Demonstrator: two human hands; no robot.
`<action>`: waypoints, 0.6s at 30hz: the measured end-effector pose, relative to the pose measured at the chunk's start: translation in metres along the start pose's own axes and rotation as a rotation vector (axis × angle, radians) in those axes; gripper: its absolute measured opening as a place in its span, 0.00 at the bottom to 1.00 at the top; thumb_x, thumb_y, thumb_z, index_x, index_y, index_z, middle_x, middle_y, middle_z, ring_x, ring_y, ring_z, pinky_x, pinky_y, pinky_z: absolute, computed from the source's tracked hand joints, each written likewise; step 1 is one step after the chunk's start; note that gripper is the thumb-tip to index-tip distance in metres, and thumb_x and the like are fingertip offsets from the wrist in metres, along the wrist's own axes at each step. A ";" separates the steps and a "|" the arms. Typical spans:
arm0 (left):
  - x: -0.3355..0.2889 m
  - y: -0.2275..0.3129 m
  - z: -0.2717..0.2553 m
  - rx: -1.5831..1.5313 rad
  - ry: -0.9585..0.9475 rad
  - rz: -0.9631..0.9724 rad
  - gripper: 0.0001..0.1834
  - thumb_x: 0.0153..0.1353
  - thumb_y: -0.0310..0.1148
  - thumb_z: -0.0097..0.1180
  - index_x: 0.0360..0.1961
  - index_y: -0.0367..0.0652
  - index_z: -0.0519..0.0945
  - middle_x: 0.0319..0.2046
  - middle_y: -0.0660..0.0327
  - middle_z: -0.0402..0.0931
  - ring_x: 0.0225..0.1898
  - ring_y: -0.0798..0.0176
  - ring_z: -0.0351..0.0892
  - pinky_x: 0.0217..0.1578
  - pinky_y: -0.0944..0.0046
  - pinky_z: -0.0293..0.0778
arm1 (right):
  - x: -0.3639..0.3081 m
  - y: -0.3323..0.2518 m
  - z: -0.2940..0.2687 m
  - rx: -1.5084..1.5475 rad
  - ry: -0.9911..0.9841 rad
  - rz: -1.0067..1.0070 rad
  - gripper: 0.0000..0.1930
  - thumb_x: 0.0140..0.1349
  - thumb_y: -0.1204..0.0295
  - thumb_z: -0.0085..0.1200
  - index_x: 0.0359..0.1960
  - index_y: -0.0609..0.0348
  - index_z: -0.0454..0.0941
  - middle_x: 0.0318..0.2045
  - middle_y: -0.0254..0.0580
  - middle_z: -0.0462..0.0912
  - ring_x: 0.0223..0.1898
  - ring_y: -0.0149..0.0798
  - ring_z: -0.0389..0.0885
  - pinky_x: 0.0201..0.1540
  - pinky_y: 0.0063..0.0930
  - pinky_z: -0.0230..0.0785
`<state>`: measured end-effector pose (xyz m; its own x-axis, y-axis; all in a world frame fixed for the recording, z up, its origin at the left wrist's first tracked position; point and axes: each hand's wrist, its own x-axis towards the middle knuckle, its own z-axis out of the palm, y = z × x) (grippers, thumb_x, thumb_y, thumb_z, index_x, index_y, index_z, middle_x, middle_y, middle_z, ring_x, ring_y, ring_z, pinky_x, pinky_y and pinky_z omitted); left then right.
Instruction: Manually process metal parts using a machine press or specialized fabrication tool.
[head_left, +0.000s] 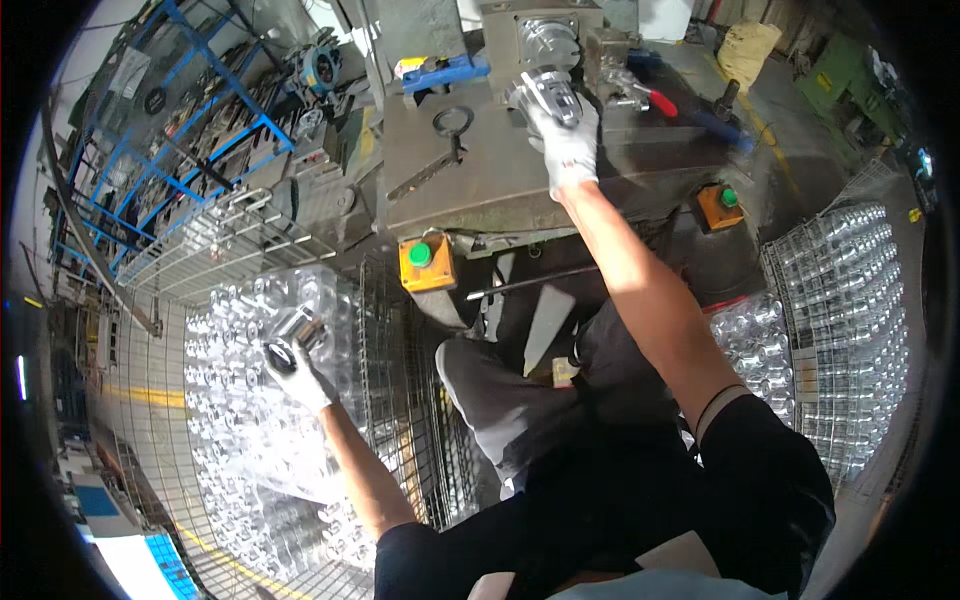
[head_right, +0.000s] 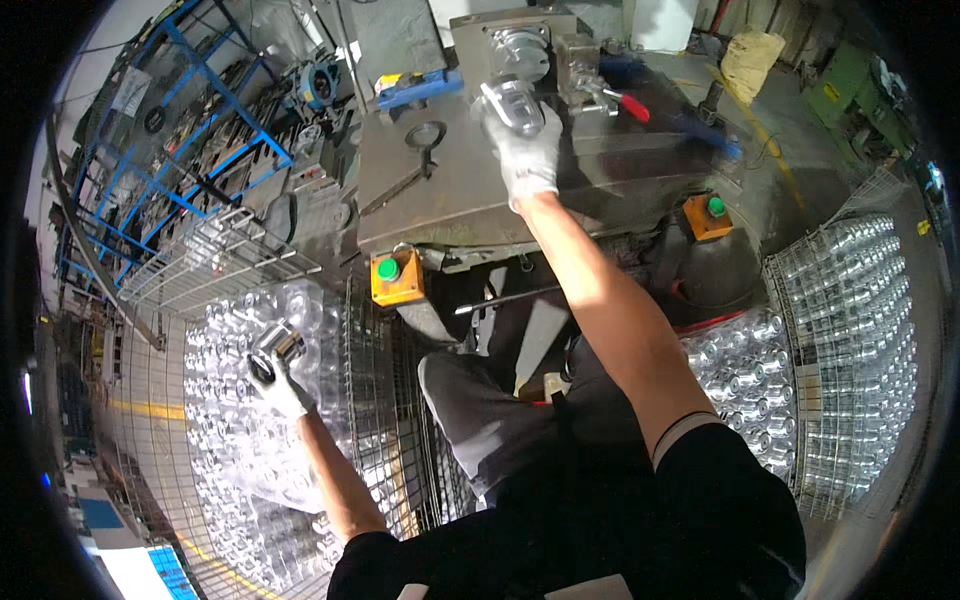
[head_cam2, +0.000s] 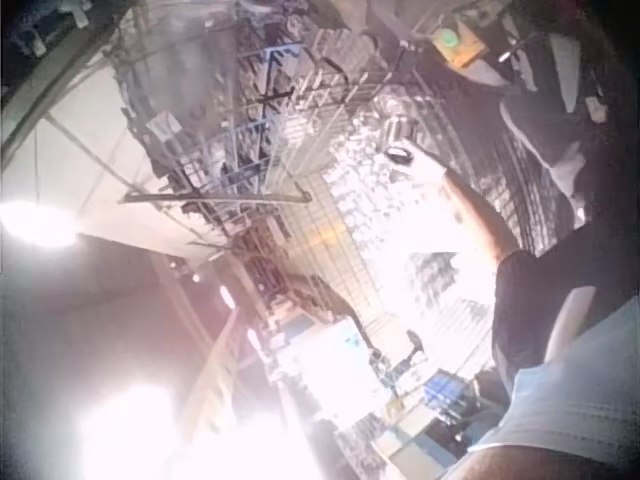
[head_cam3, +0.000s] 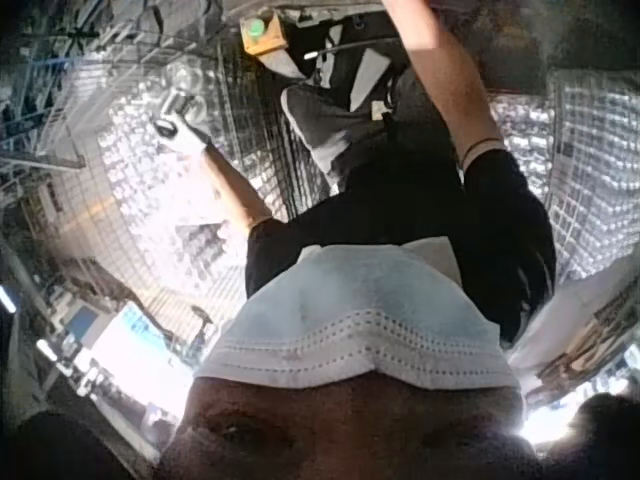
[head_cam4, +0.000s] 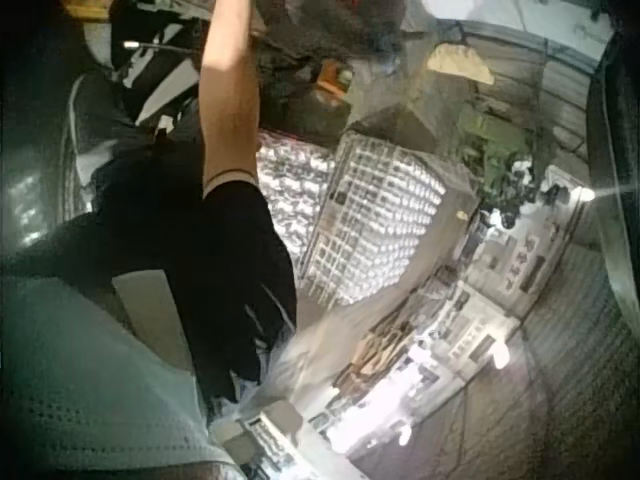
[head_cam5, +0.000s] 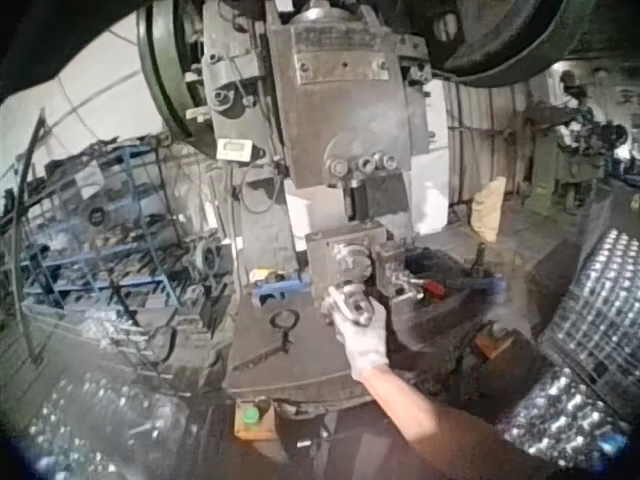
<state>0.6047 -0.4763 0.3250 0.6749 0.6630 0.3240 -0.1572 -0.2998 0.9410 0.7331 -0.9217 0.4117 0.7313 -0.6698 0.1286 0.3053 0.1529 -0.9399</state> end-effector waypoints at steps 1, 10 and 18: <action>-0.015 0.005 -0.004 -0.118 -0.019 -0.071 0.36 0.56 0.32 0.59 0.63 0.36 0.56 0.61 0.50 0.59 0.60 0.56 0.61 0.60 0.59 0.59 | -0.016 0.000 -0.007 0.033 -0.037 -0.124 0.34 0.48 0.72 0.65 0.55 0.58 0.59 0.35 0.35 0.76 0.34 0.28 0.76 0.33 0.20 0.71; -0.136 0.025 -0.018 -0.694 -0.310 -0.345 0.25 0.57 0.43 0.55 0.54 0.46 0.66 0.48 0.54 0.69 0.49 0.56 0.70 0.47 0.53 0.70 | -0.075 -0.015 -0.060 0.063 -0.058 -0.230 0.38 0.42 0.83 0.66 0.55 0.63 0.59 0.47 0.40 0.71 0.45 0.32 0.74 0.47 0.26 0.71; -0.186 0.035 0.005 -0.999 -0.589 -0.712 0.29 0.62 0.47 0.49 0.58 0.40 0.65 0.58 0.55 0.65 0.58 0.54 0.64 0.60 0.49 0.55 | -0.099 -0.056 -0.100 0.681 -0.154 0.071 0.36 0.43 0.83 0.65 0.55 0.63 0.59 0.46 0.39 0.72 0.45 0.32 0.74 0.48 0.25 0.70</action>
<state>0.4778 -0.6137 0.2976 0.9939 -0.0003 -0.1104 0.0709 0.7684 0.6361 0.5828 -0.9373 0.4197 0.8263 -0.5385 0.1653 0.5312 0.6473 -0.5466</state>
